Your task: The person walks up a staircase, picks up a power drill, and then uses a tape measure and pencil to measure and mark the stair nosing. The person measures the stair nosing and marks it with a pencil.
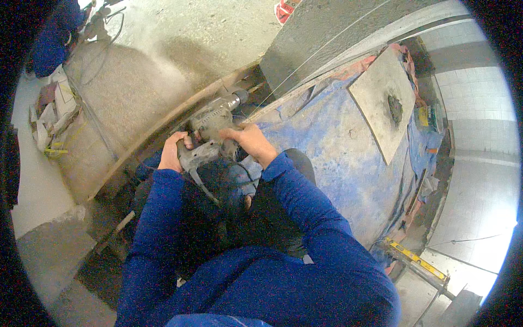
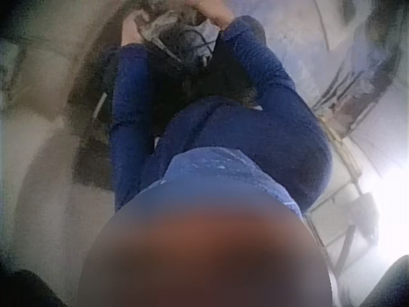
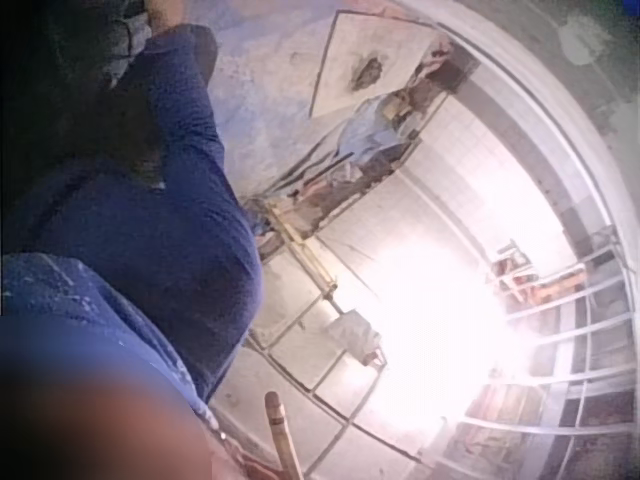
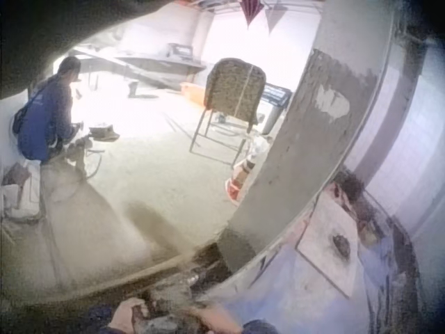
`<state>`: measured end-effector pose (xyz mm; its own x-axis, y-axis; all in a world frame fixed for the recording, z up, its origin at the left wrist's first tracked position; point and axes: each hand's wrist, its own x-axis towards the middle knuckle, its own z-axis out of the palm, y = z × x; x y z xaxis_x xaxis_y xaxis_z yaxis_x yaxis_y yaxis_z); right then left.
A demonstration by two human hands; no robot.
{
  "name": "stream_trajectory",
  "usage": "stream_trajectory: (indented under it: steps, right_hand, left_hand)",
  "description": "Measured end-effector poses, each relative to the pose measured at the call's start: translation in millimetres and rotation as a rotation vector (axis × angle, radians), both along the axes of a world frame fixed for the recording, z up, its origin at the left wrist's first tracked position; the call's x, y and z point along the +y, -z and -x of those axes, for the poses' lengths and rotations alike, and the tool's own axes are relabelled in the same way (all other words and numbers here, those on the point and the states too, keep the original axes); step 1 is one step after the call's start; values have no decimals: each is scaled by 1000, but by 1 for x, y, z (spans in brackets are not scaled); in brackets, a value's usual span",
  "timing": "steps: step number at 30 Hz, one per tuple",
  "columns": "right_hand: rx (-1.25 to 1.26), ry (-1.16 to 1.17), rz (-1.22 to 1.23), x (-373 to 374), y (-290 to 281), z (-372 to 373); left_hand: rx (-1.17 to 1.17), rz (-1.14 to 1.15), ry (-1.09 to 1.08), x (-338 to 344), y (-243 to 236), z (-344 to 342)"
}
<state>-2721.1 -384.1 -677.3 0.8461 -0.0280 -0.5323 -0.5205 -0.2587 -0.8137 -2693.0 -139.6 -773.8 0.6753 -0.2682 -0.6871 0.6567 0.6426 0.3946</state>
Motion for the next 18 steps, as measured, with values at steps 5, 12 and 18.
stream_trajectory:
  steps: [5, 12, 18]
  right_hand:
    - [-31, 6, 32, 3, -7, -3]
    - [-18, 30, -76, 6, 1, -10]
    - [33, 35, -90, 2, 9, -9]
  left_hand:
    - [-38, -6, 17, 0, 4, -5]
    - [68, 12, -7, 0, 8, -15]
    - [83, 61, -22, -1, 11, -13]
